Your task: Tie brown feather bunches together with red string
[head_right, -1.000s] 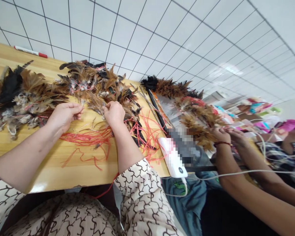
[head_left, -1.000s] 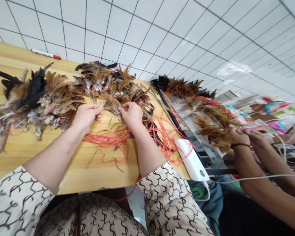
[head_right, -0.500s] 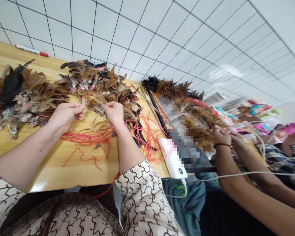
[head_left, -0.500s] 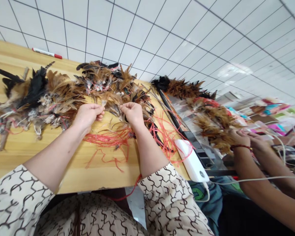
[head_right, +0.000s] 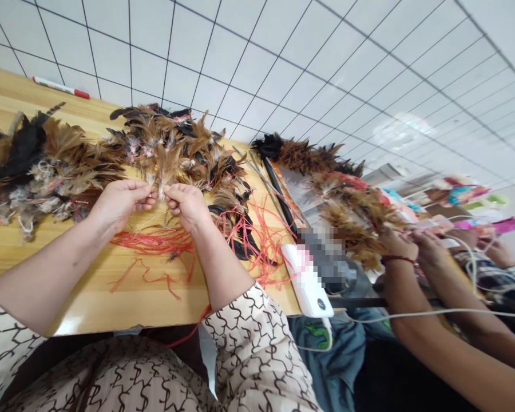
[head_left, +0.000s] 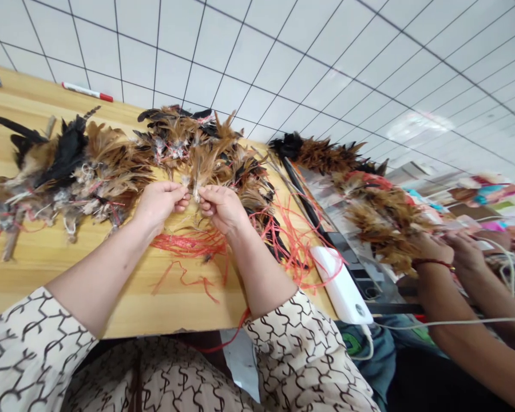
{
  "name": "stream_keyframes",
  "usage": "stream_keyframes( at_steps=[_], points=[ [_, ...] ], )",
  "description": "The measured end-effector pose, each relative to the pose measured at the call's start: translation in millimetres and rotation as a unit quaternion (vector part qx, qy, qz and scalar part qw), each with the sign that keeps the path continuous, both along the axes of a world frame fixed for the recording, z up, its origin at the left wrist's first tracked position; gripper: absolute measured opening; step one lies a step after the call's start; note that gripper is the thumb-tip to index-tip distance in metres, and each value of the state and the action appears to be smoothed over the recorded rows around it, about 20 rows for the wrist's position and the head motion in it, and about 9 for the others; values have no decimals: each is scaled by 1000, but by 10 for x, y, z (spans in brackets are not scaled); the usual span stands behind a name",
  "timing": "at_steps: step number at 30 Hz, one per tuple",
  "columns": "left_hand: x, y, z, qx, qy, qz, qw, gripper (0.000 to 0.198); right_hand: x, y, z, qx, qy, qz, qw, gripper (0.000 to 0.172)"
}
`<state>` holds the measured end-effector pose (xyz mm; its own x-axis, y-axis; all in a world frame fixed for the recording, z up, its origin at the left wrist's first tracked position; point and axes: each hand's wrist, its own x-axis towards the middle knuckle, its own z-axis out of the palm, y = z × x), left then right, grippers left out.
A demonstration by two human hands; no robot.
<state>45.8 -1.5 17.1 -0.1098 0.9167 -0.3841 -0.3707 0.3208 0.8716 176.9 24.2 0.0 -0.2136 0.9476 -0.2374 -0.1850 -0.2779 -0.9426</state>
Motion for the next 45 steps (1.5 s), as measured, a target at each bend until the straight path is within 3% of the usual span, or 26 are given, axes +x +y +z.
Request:
stream_keyframes(
  at_steps=[7,14,19,27,37,45],
  points=[
    [23,10,-67,27,-6,7,1000,27,-131,-78,-51,22,-8,-13,1000,49],
    [26,13,-124,65,10,-4,998,26,-129,-82,-95,39,-29,-20,999,46],
    [25,12,-148,82,-8,-18,996,15,-133,-89,-103,30,-7,-36,999,51],
    [-6,11,-53,32,-30,-30,999,20,-117,-89,-100,2,24,13,1000,47],
    [8,-27,38,-15,-4,-8,1000,26,-112,-64,-110,63,-15,-48,997,46],
    [-3,-26,-4,-35,-20,-57,998,26,-114,-71,-114,105,-34,-57,992,44]
  ],
)
